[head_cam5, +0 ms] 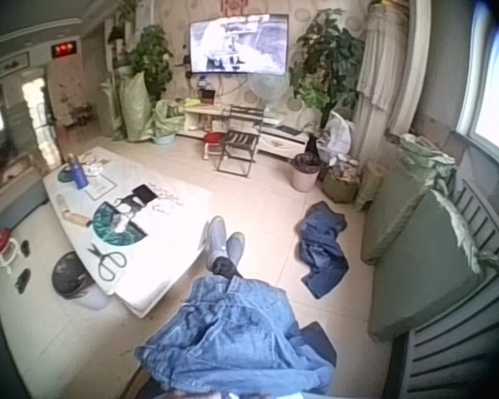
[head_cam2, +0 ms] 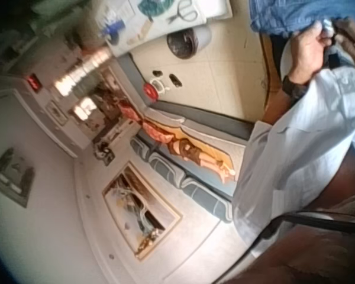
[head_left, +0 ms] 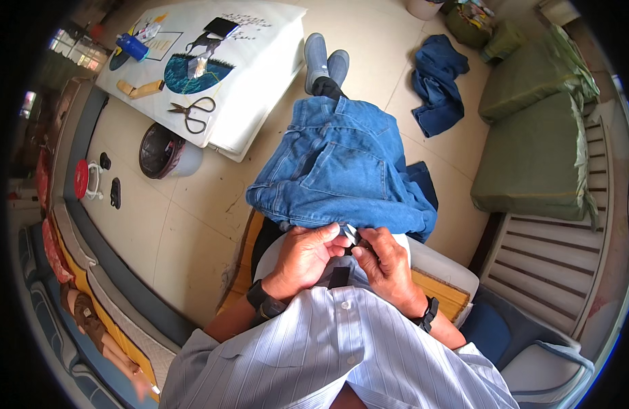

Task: The person uses a seam ripper to remove stitches from the pocket area of a pair of blue jeans. They repeatedly turn the fabric inside out and work on different sections of the pocket seam while seated on the floor.

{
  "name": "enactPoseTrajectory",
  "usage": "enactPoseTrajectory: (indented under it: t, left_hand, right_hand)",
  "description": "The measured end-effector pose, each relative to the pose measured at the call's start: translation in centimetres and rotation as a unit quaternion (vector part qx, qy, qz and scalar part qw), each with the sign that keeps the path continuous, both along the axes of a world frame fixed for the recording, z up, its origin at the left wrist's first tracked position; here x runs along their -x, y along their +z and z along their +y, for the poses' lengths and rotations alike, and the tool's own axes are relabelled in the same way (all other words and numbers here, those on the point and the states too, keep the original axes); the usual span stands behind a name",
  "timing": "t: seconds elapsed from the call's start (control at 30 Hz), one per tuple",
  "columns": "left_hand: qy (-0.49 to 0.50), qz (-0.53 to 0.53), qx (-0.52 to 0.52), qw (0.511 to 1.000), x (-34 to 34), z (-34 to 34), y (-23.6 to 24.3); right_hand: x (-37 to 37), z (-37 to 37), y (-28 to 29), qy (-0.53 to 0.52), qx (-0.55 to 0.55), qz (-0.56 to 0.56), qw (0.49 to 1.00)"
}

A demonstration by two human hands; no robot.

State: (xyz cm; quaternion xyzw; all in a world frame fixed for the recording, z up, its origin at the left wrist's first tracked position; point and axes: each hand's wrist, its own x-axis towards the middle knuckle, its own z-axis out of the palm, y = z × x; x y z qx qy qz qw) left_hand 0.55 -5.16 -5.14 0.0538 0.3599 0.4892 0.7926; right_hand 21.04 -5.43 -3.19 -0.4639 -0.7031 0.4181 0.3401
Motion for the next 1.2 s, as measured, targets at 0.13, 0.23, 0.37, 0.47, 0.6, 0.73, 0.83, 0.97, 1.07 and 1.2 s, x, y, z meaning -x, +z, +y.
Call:
enactPoseTrajectory:
  t: [0.13,0.23,0.37,0.47,0.6,0.73,0.83,0.97,1.07,1.2]
  left_hand:
    - [0.024,-0.025,-0.016,0.999,-0.8,0.0,-0.1]
    - [0.039,-0.031,-0.030,0.998,-1.4,0.1,-0.2]
    - [0.049,-0.024,-0.040,0.998,-1.9,0.2,-0.2]
    - [0.047,-0.021,-0.042,0.998,-2.2,0.2,-0.2]
    - [0.061,-0.025,-0.041,0.997,-2.8,0.3,0.1]
    - [0.066,-0.033,-0.042,0.996,-3.1,0.3,0.0]
    - [0.069,-0.036,-0.040,0.996,-3.3,0.3,0.1]
    - [0.068,-0.044,-0.043,0.996,-3.4,0.4,-0.1]
    - [0.067,-0.048,-0.048,0.995,-3.5,0.5,0.0]
    - [0.063,-0.067,-0.044,0.995,-3.5,0.5,-0.2]
  right_hand:
    - [0.0,-0.1,0.2,-0.025,0.001,0.006,1.000]
    - [0.2,-0.1,0.1,-0.041,-0.017,0.003,0.999]
    - [0.3,0.1,0.2,-0.050,-0.032,0.005,0.998]
    - [0.5,0.3,0.6,-0.059,-0.038,0.004,0.998]
    - [0.8,0.3,0.5,-0.073,-0.035,-0.003,0.997]
    - [0.8,0.3,0.5,-0.078,-0.031,-0.007,0.996]
    - [0.8,0.3,0.6,-0.081,-0.030,-0.011,0.996]
    - [0.9,0.4,0.5,-0.085,-0.029,-0.003,0.996]
    - [0.9,0.3,0.2,-0.088,-0.032,0.004,0.996]
    - [1.0,0.3,0.3,-0.088,-0.025,0.017,0.996]
